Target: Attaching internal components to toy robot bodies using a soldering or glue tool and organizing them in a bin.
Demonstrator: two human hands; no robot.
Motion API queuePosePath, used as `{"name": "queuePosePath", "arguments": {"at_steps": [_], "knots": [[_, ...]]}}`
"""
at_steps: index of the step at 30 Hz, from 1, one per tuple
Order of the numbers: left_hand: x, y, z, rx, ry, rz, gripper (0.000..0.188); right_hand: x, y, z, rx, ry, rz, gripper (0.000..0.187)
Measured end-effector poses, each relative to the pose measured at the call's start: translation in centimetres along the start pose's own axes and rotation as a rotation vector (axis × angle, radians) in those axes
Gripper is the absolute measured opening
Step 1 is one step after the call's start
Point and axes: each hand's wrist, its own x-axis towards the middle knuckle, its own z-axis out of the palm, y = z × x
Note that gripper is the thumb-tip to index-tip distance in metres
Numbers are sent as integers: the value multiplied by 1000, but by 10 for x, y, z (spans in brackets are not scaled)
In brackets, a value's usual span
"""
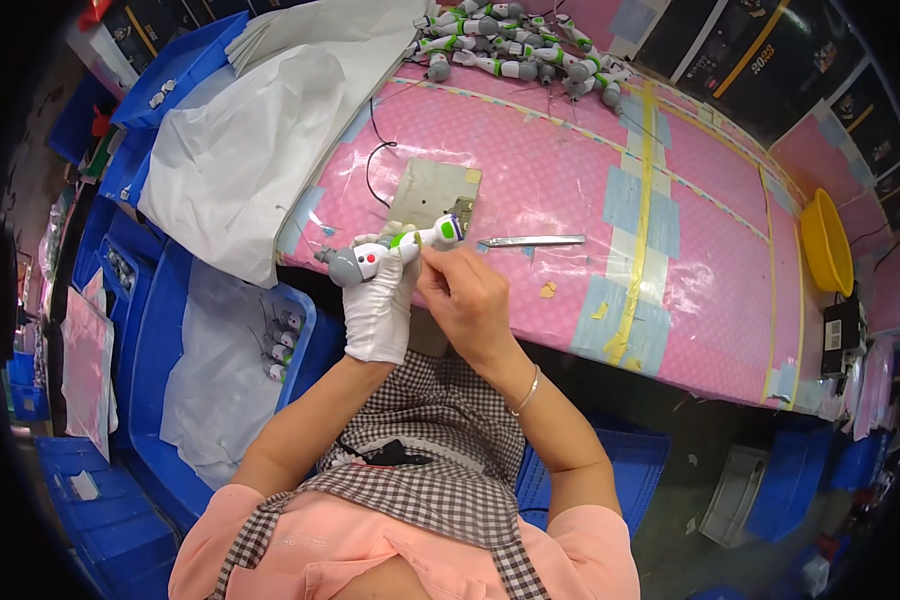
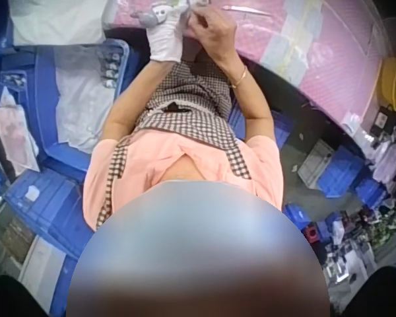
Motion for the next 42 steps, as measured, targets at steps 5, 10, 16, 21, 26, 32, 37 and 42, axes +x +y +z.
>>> {"name": "queuePosePath", "arguments": {"at_steps": [5,10,16,21,26,32,37,42], "knots": [[-2,-1,0,9,8,6,27,-1,4,-2,-28,17,35,10],[-1,-1,-3,-39,-73,25,29,3,6,-5,57,31,96,11],[1,-9,-20,-115,-202,40,31,0,4,-10,74,0,86,10],[0,-6,-17,-79,-172,8,31,0,13,-8,58,2,91,10],[-2,-6,-15,-3,-148,23,30,-3,12,-9,69,-6,52,9],[13,49,-2,-16,-353,81,32,36,52,-53,-75,109,160,4],[17,73,4,-188,-490,-583,32,40,111,-76,-735,-107,-263,15],[-9,51,-14,99,-450,-576,35,34,32,-64,371,-286,827,25]]}}
